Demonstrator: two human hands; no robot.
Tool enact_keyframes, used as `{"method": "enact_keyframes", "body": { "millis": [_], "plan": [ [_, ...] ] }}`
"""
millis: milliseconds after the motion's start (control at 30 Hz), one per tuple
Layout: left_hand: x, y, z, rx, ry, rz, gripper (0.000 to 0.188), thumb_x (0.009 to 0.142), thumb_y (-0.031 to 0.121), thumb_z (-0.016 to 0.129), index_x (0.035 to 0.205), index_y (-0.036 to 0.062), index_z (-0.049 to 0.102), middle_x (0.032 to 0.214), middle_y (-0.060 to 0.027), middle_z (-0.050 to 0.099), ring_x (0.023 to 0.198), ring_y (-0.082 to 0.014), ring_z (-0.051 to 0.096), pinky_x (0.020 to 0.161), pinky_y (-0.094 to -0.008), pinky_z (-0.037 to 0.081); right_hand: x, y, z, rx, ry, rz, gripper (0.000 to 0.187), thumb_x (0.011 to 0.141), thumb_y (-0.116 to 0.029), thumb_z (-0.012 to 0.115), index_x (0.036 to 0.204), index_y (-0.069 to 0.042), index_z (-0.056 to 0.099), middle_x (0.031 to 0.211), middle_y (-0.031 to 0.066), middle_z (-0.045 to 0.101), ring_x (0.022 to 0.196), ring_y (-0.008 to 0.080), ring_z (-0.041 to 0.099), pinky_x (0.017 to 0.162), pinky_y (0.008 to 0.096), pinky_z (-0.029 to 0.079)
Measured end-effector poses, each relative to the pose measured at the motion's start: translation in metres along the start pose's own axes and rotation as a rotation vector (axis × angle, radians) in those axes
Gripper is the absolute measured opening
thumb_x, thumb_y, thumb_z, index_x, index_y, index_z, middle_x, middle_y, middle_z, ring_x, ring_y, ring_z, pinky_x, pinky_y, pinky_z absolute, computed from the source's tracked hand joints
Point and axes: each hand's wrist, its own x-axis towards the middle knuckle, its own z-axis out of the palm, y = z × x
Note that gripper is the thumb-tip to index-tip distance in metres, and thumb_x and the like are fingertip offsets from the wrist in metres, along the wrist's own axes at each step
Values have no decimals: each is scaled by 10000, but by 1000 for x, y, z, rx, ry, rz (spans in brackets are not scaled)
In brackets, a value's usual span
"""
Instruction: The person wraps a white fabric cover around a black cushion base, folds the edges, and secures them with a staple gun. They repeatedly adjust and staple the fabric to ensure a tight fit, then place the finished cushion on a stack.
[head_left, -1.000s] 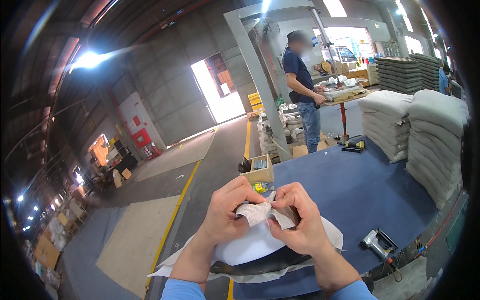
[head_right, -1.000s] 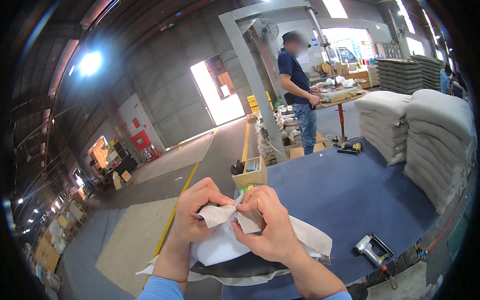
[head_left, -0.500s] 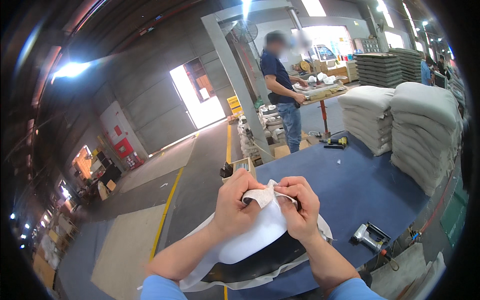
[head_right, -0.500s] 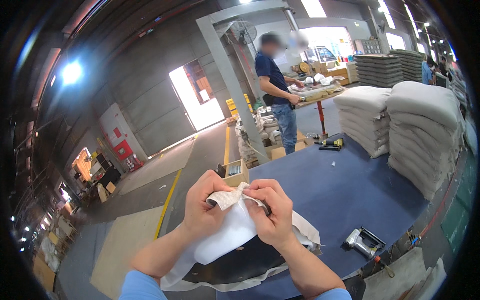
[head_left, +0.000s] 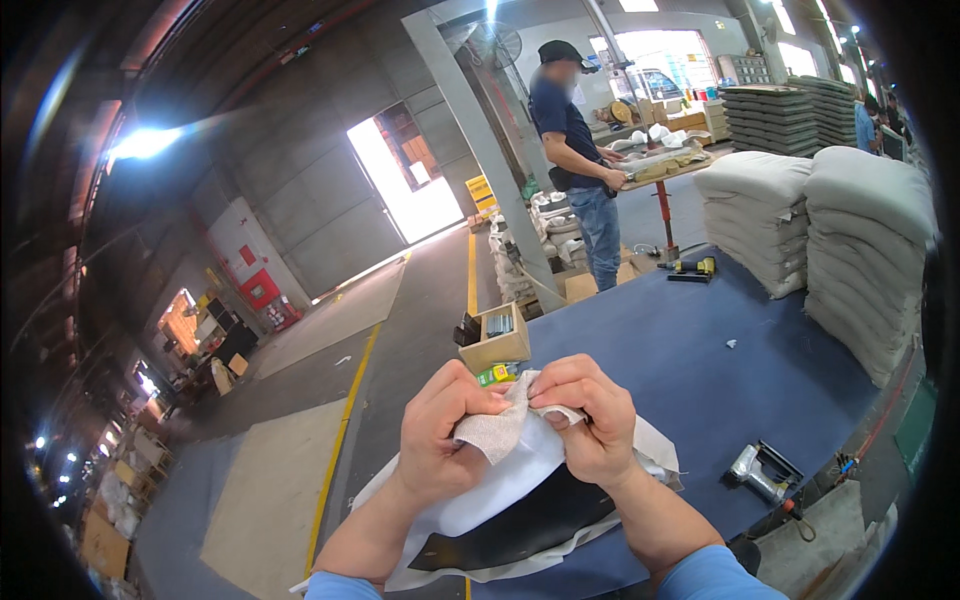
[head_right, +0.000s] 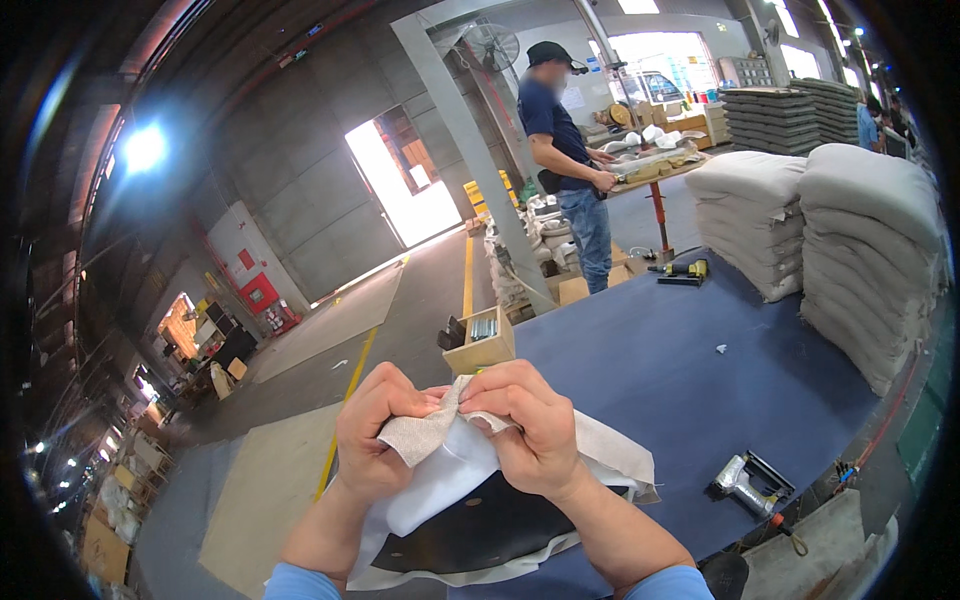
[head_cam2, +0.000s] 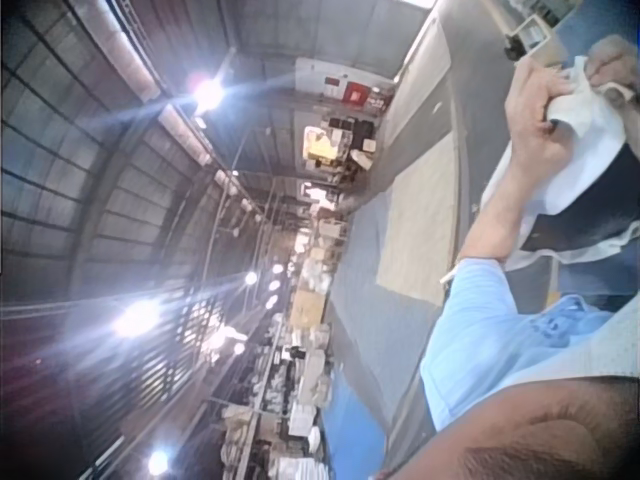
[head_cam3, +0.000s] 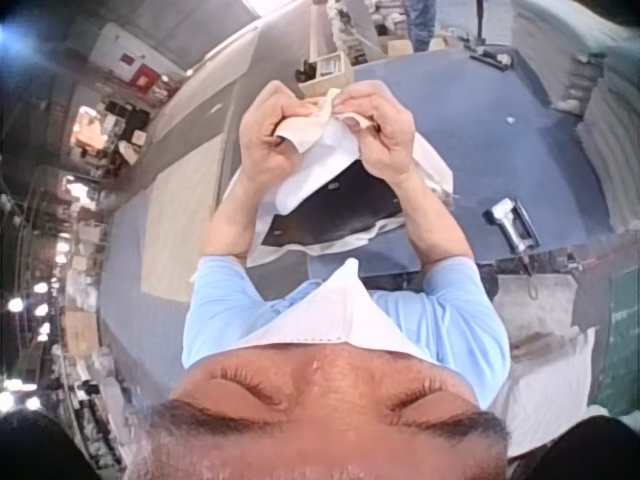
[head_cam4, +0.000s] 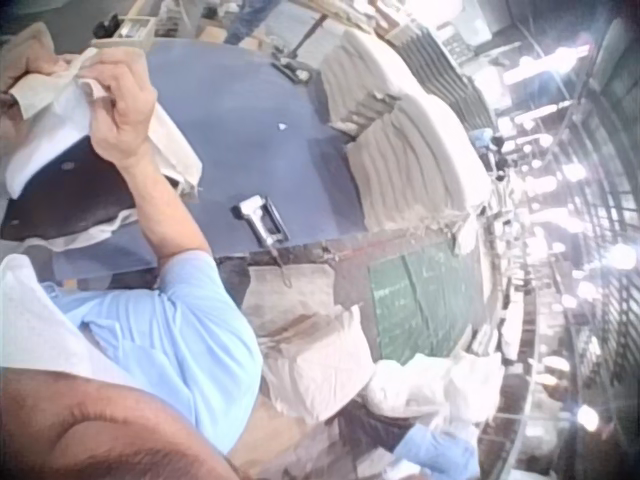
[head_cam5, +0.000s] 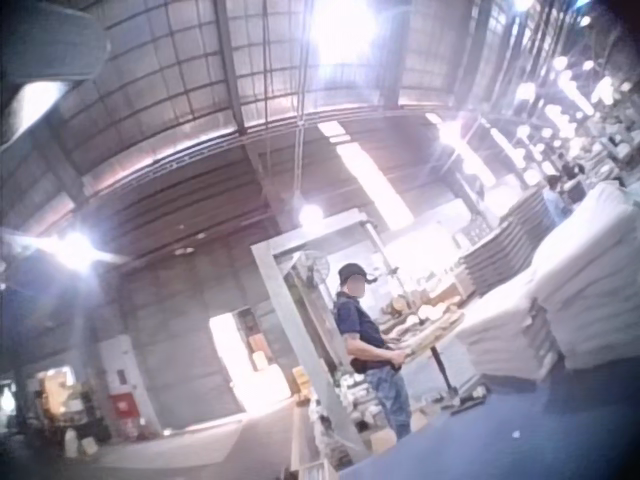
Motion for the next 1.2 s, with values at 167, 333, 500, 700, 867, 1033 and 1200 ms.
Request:
{"method": "enact_keyframes", "body": {
  "millis": [167, 333, 500, 700, 867, 1033, 1200],
  "plan": [
    [-9, -2, -5, -62, 14, -62, 260, 739, -90, 797, 971, -9, 713, 900, -110, 600, 796, -228, 632, 888, -371, 615, -1, -9, 7, 19, -24, 89, 285, 734, 89, 675, 1004, -2, 689, 1081, 143, 692, 929, 222, 668, 834, 309, 527],
    [-9, 4, -6, -97, 11, -43, 247, 750, -86, 803, 965, -10, 707, 907, -109, 593, 809, -221, 646, 888, -368, 615, 3, -18, 7, 23, -88, 153, 315, 703, 59, 673, 1006, -15, 625, 1108, 127, 614, 921, 184, 607, 829, 274, 485],
    [-11, 8, -7, -105, 15, -48, 207, 784, -89, 797, 943, -13, 688, 908, -105, 593, 816, -208, 650, 905, -360, 615, 5, -22, 8, 79, -128, 218, 301, 744, 49, 702, 1017, -25, 600, 1104, 122, 587, 936, 200, 582, 853, 289, 467],
    [-11, 8, -7, -118, 10, -167, 145, 870, -80, 790, 918, 5, 682, 897, -40, 571, 805, -115, 577, 887, -322, 605, 11, -30, 4, 125, -179, 365, 285, 813, 18, 760, 1035, -30, 588, 1085, 114, 593, 987, 232, 592, 894, 338, 486],
    [-7, 16, -6, -215, 34, -284, 187, 854, -97, 781, 868, 30, 644, 886, 8, 553, 815, -76, 554, 830, -249, 507, 12, -30, -1, 169, -219, 432, 293, 833, -7, 762, 1059, -42, 578, 1105, 92, 579, 1008, 214, 582, 912, 327, 478],
    [-2, 24, -4, -163, 12, -349, 143, 871, -51, 775, 921, 36, 672, 949, -10, 592, 912, -106, 615, 857, -273, 509, 11, -34, -2, 160, -213, 433, 292, 839, -13, 765, 1065, -44, 584, 1124, 94, 584, 1015, 220, 586, 925, 332, 479],
    [4, 25, -3, -55, -13, -166, 142, 868, -44, 787, 992, 23, 766, 1068, -81, 706, 1034, -179, 705, 925, -307, 535, 7, -30, 1, 132, -168, 341, 287, 816, 12, 783, 1044, -38, 615, 1110, 115, 626, 1030, 260, 603, 939, 356, 483]
  ]
}}
